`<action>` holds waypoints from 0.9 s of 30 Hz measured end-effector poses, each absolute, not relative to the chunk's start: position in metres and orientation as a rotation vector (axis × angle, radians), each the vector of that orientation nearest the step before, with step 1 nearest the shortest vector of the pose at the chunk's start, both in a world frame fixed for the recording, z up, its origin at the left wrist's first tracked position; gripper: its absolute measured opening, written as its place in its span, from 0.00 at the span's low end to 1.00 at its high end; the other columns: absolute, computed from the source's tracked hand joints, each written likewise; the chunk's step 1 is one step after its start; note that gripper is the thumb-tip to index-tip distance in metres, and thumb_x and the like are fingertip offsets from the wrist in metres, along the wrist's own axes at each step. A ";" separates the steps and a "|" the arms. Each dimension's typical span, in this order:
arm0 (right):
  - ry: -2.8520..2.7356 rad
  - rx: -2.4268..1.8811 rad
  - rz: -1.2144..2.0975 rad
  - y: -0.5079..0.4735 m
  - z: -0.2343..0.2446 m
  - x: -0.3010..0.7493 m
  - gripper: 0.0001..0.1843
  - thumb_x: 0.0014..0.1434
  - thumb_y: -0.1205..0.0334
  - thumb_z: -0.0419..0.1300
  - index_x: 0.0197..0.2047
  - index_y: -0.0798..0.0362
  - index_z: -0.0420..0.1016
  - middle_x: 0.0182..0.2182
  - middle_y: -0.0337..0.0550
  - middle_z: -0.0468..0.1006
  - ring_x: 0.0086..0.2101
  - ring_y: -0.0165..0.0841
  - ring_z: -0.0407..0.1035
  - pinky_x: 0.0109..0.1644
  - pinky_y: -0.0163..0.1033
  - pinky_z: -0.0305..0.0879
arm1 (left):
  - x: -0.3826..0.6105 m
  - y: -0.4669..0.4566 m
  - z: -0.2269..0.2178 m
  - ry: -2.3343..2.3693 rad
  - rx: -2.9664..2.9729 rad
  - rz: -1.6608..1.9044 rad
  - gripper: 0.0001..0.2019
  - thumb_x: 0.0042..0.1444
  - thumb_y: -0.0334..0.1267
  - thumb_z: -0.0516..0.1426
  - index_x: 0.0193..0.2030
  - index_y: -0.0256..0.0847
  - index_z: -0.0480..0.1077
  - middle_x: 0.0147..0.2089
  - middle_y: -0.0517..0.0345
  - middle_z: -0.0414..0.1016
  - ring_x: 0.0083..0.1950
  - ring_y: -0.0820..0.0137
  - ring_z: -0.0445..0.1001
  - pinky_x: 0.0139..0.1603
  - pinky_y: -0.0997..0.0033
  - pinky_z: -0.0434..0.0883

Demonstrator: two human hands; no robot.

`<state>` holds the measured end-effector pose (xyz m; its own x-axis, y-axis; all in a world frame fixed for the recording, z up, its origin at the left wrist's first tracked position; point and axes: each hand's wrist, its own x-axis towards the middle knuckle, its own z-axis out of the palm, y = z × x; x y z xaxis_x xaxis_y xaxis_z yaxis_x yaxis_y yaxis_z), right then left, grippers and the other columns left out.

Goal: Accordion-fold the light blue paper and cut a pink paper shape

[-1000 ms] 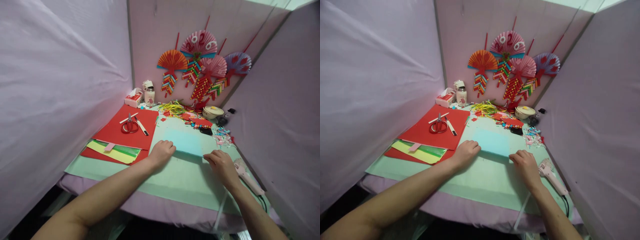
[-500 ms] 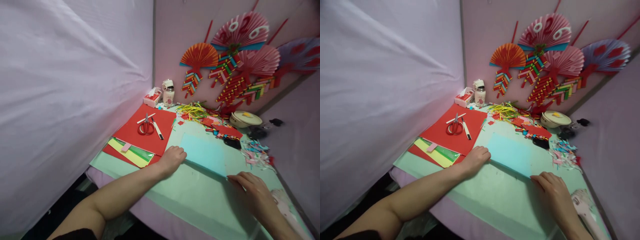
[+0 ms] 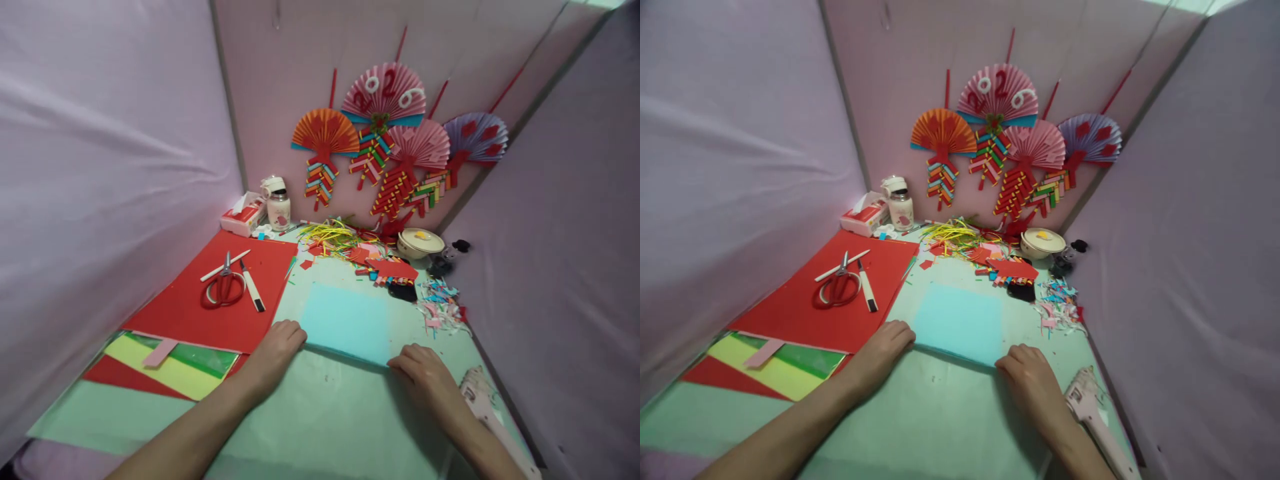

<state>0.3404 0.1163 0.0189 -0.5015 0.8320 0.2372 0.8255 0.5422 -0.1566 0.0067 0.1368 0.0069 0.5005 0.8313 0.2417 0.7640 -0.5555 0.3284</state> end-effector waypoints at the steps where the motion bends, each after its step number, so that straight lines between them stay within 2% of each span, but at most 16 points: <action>1: -2.492 -1.393 0.031 0.116 0.019 0.340 0.10 0.63 0.69 0.56 0.35 0.48 0.78 0.28 0.41 0.75 0.32 0.34 0.68 0.38 0.38 0.57 | 0.006 0.136 0.009 1.382 2.554 0.555 0.09 0.67 0.30 0.47 0.39 0.39 0.68 0.40 0.54 0.68 0.41 0.66 0.64 0.42 0.67 0.63; 4: -2.471 -1.427 0.013 0.116 0.019 0.339 0.10 0.61 0.70 0.57 0.35 0.49 0.78 0.29 0.41 0.75 0.33 0.34 0.67 0.38 0.38 0.56 | 0.006 0.132 0.014 1.426 2.582 0.506 0.09 0.66 0.29 0.47 0.40 0.39 0.68 0.40 0.53 0.68 0.42 0.64 0.64 0.43 0.65 0.63; 9: -2.459 -1.493 0.003 0.109 0.025 0.329 0.11 0.61 0.71 0.56 0.31 0.51 0.78 0.28 0.42 0.75 0.33 0.34 0.67 0.39 0.39 0.57 | 0.009 0.125 0.022 1.547 2.656 0.367 0.11 0.64 0.26 0.47 0.35 0.38 0.68 0.37 0.53 0.70 0.39 0.64 0.65 0.43 0.62 0.61; 12: -2.455 -1.568 0.099 0.101 0.031 0.323 0.12 0.61 0.70 0.55 0.32 0.51 0.78 0.29 0.43 0.76 0.34 0.35 0.68 0.41 0.39 0.59 | 0.008 0.122 0.023 1.594 2.647 0.306 0.11 0.63 0.25 0.48 0.35 0.38 0.68 0.37 0.53 0.70 0.39 0.64 0.66 0.42 0.63 0.61; 14: -2.483 -1.575 0.295 0.099 0.038 0.325 0.08 0.61 0.67 0.57 0.38 0.51 0.79 0.32 0.44 0.78 0.37 0.36 0.70 0.42 0.39 0.62 | 0.006 0.122 0.021 1.581 2.662 0.300 0.10 0.63 0.25 0.48 0.35 0.39 0.68 0.37 0.53 0.70 0.38 0.64 0.65 0.42 0.63 0.61; 15: -2.485 -1.560 0.411 0.102 0.043 0.328 0.10 0.60 0.64 0.59 0.44 0.50 0.78 0.36 0.44 0.79 0.38 0.36 0.71 0.43 0.39 0.64 | 0.005 0.122 0.021 1.556 2.678 0.319 0.10 0.62 0.26 0.49 0.35 0.39 0.68 0.37 0.53 0.69 0.39 0.64 0.65 0.42 0.63 0.61; 17: -2.433 -1.527 0.564 0.117 0.055 0.336 0.20 0.60 0.58 0.60 0.55 0.49 0.73 0.43 0.46 0.79 0.41 0.36 0.72 0.45 0.39 0.66 | 0.005 0.122 0.020 1.477 2.713 0.381 0.10 0.62 0.26 0.49 0.35 0.40 0.68 0.38 0.53 0.69 0.40 0.63 0.65 0.42 0.63 0.62; 18: -2.393 -1.511 0.547 0.131 0.062 0.341 0.20 0.62 0.56 0.58 0.57 0.48 0.71 0.46 0.47 0.78 0.42 0.36 0.72 0.47 0.40 0.66 | 0.005 0.122 0.020 1.441 2.720 0.402 0.10 0.61 0.26 0.49 0.35 0.40 0.68 0.38 0.53 0.69 0.40 0.63 0.65 0.43 0.63 0.63; 20: -2.345 -1.514 0.413 0.172 0.075 0.347 0.18 0.63 0.55 0.55 0.54 0.50 0.74 0.47 0.48 0.78 0.43 0.37 0.72 0.48 0.42 0.66 | 0.006 0.122 0.020 1.395 2.706 0.396 0.10 0.59 0.24 0.49 0.35 0.40 0.68 0.39 0.52 0.69 0.41 0.63 0.65 0.43 0.62 0.64; 23: -2.373 -1.636 0.266 0.255 0.086 0.348 0.14 0.61 0.61 0.55 0.45 0.52 0.79 0.43 0.47 0.81 0.42 0.39 0.73 0.47 0.40 0.65 | 0.007 0.120 0.021 1.335 2.626 0.406 0.15 0.52 0.20 0.49 0.40 0.40 0.69 0.45 0.50 0.71 0.45 0.61 0.68 0.47 0.59 0.67; 25: -2.383 -1.775 0.193 0.310 0.088 0.341 0.13 0.59 0.66 0.56 0.43 0.54 0.81 0.42 0.49 0.82 0.42 0.39 0.73 0.46 0.37 0.64 | 0.007 0.117 0.019 1.220 2.588 0.490 0.22 0.48 0.20 0.49 0.47 0.41 0.69 0.53 0.49 0.70 0.53 0.60 0.67 0.54 0.56 0.66; 27: -2.371 -1.807 0.170 0.356 0.085 0.332 0.13 0.59 0.67 0.56 0.42 0.57 0.81 0.42 0.51 0.82 0.42 0.39 0.73 0.46 0.36 0.63 | 0.006 0.114 0.018 1.068 2.569 0.559 0.29 0.47 0.21 0.49 0.56 0.44 0.66 0.62 0.51 0.66 0.62 0.59 0.63 0.62 0.53 0.62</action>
